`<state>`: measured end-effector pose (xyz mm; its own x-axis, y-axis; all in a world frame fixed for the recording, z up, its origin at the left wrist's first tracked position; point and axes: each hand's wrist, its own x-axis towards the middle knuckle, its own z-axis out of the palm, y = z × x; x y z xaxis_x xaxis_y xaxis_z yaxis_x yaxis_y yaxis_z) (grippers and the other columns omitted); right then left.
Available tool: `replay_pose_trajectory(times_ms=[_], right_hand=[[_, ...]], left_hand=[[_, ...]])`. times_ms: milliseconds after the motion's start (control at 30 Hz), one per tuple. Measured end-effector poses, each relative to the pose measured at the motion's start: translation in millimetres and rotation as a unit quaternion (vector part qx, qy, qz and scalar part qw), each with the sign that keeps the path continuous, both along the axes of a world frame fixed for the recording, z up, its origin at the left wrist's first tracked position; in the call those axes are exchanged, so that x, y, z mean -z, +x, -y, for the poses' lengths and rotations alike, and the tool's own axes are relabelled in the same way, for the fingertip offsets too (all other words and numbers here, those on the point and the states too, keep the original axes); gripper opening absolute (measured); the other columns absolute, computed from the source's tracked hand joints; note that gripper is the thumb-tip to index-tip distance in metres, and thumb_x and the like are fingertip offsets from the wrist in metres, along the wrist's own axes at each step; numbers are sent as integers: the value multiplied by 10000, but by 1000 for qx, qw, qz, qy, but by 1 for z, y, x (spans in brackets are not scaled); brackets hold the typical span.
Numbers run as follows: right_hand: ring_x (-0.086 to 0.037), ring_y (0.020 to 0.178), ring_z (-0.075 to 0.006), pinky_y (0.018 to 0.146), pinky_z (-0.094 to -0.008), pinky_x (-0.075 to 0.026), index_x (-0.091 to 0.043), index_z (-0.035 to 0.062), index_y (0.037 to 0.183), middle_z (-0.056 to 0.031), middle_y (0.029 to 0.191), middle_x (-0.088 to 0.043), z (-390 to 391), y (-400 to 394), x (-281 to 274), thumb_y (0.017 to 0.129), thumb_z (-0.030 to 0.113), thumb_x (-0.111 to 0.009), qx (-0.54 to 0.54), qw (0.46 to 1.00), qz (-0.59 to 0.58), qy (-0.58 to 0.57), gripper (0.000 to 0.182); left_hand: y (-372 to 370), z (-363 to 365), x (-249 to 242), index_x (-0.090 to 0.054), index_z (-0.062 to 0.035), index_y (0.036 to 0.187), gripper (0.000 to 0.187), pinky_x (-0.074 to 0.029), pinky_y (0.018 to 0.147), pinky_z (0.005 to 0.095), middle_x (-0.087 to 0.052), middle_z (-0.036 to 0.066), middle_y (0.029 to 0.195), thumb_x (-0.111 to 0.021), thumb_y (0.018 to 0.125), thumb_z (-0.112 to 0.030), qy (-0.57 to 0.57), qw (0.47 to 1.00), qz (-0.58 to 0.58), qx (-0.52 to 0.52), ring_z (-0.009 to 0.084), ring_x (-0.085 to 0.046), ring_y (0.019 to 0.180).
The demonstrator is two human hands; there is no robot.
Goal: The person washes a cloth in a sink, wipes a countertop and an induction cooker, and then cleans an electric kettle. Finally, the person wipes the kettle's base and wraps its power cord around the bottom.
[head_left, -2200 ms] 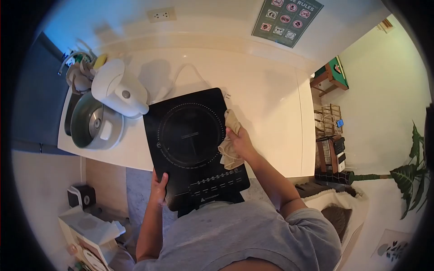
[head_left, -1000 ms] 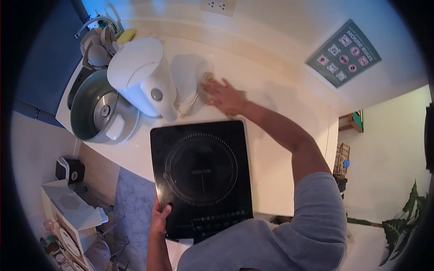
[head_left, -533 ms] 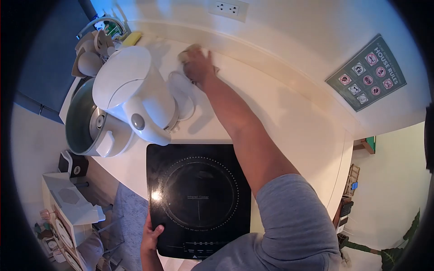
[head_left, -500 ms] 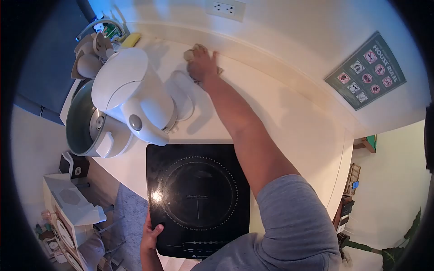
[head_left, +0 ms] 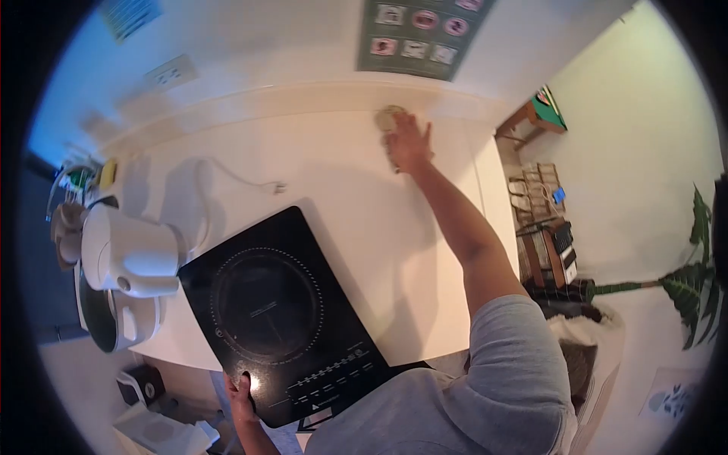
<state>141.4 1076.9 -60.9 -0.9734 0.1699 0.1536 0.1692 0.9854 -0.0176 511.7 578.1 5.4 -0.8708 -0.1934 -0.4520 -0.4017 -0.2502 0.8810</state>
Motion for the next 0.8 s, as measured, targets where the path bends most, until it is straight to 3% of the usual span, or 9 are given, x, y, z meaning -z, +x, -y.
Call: replay_pose_trajectory(times_ms=[133,200,400,467,500,600,700,767,800], right_hand=[[-241,1364,-269,1064,-607,-147,-279,58,1408,-111,1480,-258,-126,50,4,936,367,-343,167,984,-66,-3,567],[-208,1379,-272,1065,-596,-149,-256,35,1414,-125,1488,-233,-136,86,-3,942,371,-335,194,980,-46,-3,585],[-142,1399,-272,1102,-539,-92,-228,19,1420,-148,1499,-190,-71,310,-25,926,363,-372,235,970,-4,-63,619],[-102,1405,-314,1094,-547,-57,-151,17,1443,-190,1502,-145,-46,397,-29,905,340,-401,274,953,37,-122,676],[-110,1396,-345,1093,-544,-72,-150,-7,1435,-234,1485,-155,-42,425,-22,908,364,-400,285,953,25,-105,691],[-129,1386,-366,1097,-524,-90,-166,-26,1424,-262,1468,-176,-66,391,-21,911,384,-407,295,953,11,-73,699],[-212,1344,-386,1094,-490,-145,-267,-41,1380,-276,1404,-292,-126,269,-1,897,411,-445,251,963,-85,-47,685],[-252,1312,-414,1078,-499,-180,-368,-63,1314,-313,1348,-343,-138,166,-8,889,426,-436,164,975,-117,-91,652],[-300,1265,-447,1063,-516,-202,-435,-73,1258,-318,1318,-373,-119,126,-15,881,424,-447,84,980,-173,-43,625]], left_hand=[[-13,3,-2,-347,-82,1388,715,-332,1006,349,-484,68,1302,-700,790,-251,16,1000,1,26,209,-461,1167],[-22,4,3,-321,-78,1407,720,-321,1021,352,-449,64,1344,-680,804,-242,-8,999,13,52,206,-436,1196],[-62,-24,-3,-335,-57,1397,658,-313,1034,336,-447,67,1343,-640,842,-237,-45,994,14,101,209,-428,1205],[-71,-26,-4,-328,-63,1388,595,-484,898,325,-491,101,1269,-591,876,-213,-92,989,-14,115,204,-539,1078],[-75,-30,-8,-328,-63,1388,595,-484,898,325,-491,101,1269,-591,876,-213,-91,989,-15,118,204,-539,1078],[-79,-35,-13,-334,-62,1381,589,-505,870,317,-494,104,1255,-595,875,-215,-24,993,0,117,199,-556,1051],[-76,-26,-6,-335,-63,1385,600,-488,897,320,-484,100,1273,-603,870,-217,-10,995,16,100,202,-538,1078],[-72,-24,-9,-345,-52,1392,630,-337,1018,307,-457,68,1331,-630,860,-234,-54,992,31,110,186,-448,1181],[-69,-22,-8,-345,-52,1392,630,-337,1018,307,-457,68,1331,-630,860,-234,-58,993,28,103,186,-448,1181]])
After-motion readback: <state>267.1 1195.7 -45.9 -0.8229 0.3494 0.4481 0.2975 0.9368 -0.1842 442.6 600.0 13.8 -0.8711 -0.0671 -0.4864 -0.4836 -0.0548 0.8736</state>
